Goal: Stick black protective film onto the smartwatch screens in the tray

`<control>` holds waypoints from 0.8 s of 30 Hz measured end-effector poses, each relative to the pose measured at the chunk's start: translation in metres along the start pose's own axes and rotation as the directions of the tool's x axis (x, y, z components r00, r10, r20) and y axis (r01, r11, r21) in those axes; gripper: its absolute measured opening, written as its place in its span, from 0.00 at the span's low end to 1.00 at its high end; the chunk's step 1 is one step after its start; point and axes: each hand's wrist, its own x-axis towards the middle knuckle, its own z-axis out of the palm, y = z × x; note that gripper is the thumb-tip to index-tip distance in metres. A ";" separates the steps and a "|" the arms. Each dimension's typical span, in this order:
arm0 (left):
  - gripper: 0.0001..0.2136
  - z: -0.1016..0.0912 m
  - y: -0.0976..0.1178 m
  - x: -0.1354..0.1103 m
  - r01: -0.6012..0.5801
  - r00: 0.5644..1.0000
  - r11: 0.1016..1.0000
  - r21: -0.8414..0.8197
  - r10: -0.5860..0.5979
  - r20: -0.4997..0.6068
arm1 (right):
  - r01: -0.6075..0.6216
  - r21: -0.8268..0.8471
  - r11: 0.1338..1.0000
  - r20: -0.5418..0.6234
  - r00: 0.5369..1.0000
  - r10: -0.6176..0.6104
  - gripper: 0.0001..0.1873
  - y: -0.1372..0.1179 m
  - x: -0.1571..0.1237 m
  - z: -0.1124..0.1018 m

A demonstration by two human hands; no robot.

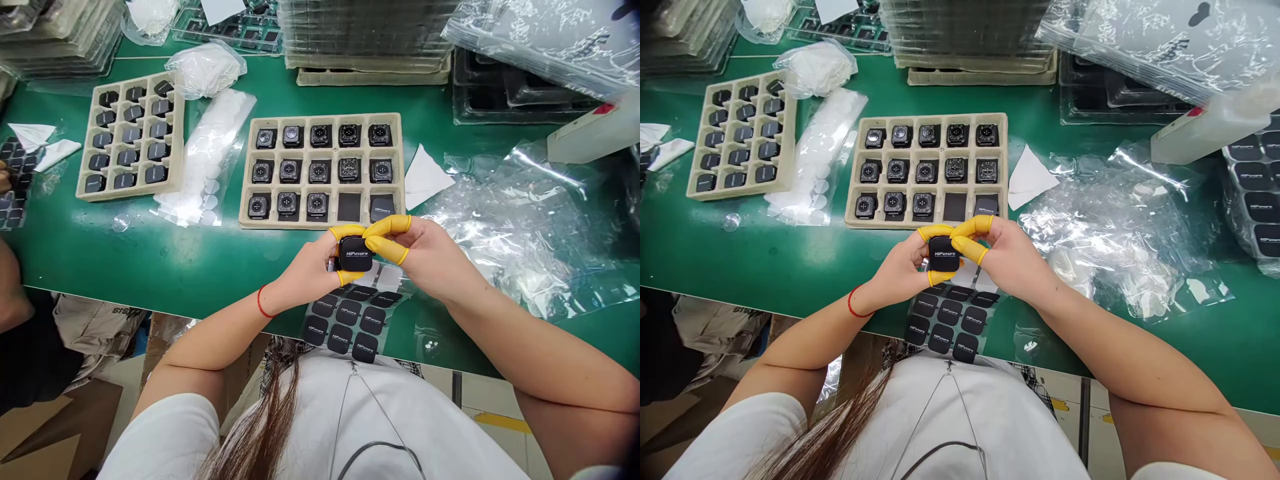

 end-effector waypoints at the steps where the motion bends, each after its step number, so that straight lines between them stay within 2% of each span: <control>1: 0.24 0.000 0.000 0.000 0.008 1.000 1.000 -0.005 -0.008 0.002 | 0.009 -0.021 1.000 0.001 1.000 -0.009 0.08 0.000 0.000 0.000; 3: 0.24 0.000 0.000 0.000 0.037 0.999 0.999 -0.029 -0.036 0.011 | 0.051 -0.111 0.993 -0.019 0.998 -0.054 0.07 0.000 -0.001 0.001; 5: 0.24 0.000 0.000 0.000 0.074 0.997 0.995 -0.060 -0.073 0.021 | 0.136 -0.276 0.951 -0.072 0.984 -0.162 0.07 0.001 -0.004 0.004; 8: 0.24 0.003 0.000 0.000 0.064 0.997 0.996 -0.063 -0.062 0.039 | 0.239 -0.464 0.853 -0.077 0.948 -0.308 0.21 0.004 -0.006 0.010; 10: 0.26 0.003 -0.001 0.000 0.050 0.998 0.998 -0.043 -0.048 0.048 | 0.240 -0.433 0.869 -0.020 0.961 -0.275 0.27 0.006 -0.001 0.011; 11: 0.29 0.003 -0.001 0.001 0.070 0.997 0.997 -0.036 -0.068 0.048 | 0.218 -0.396 0.892 -0.019 0.969 -0.246 0.25 0.007 0.004 0.011; 13: 0.33 0.000 0.000 0.003 0.167 0.985 0.985 -0.029 -0.166 0.044 | 0.166 -0.365 0.916 -0.112 0.969 -0.220 0.17 0.010 0.022 0.005; 15: 0.33 -0.004 0.002 0.006 0.255 0.966 0.967 -0.025 -0.254 0.052 | 0.122 -0.460 0.879 -0.209 0.948 -0.241 0.13 0.015 0.045 -0.003; 16: 0.31 -0.006 0.003 0.006 0.274 0.960 0.962 -0.022 -0.272 0.065 | 0.112 -0.555 0.824 -0.196 0.946 -0.260 0.11 0.017 0.056 -0.006; 17: 0.27 -0.008 0.004 0.007 0.274 0.959 0.962 -0.017 -0.271 0.082 | 0.124 -0.667 0.735 -0.133 0.950 -0.281 0.10 0.018 0.067 -0.008; 19: 0.21 -0.010 0.006 0.008 0.251 0.961 0.968 -0.009 -0.248 0.122 | 0.227 -0.844 0.487 0.064 0.942 -0.329 0.10 0.019 0.083 -0.007; 21: 0.17 -0.011 0.007 0.009 0.220 0.964 0.975 0.001 -0.218 0.152 | 0.354 -0.891 0.283 0.239 0.898 -0.371 0.09 0.016 0.092 0.002; 22: 0.16 -0.012 0.006 0.009 0.207 0.966 0.978 -0.001 -0.204 0.159 | 0.393 -0.888 0.239 0.287 0.880 -0.378 0.08 0.013 0.095 0.008; 24: 0.13 -0.014 0.005 0.011 0.203 0.966 0.979 -0.024 -0.196 0.170 | 0.431 -0.872 0.232 0.338 0.873 -0.352 0.08 0.009 0.099 0.020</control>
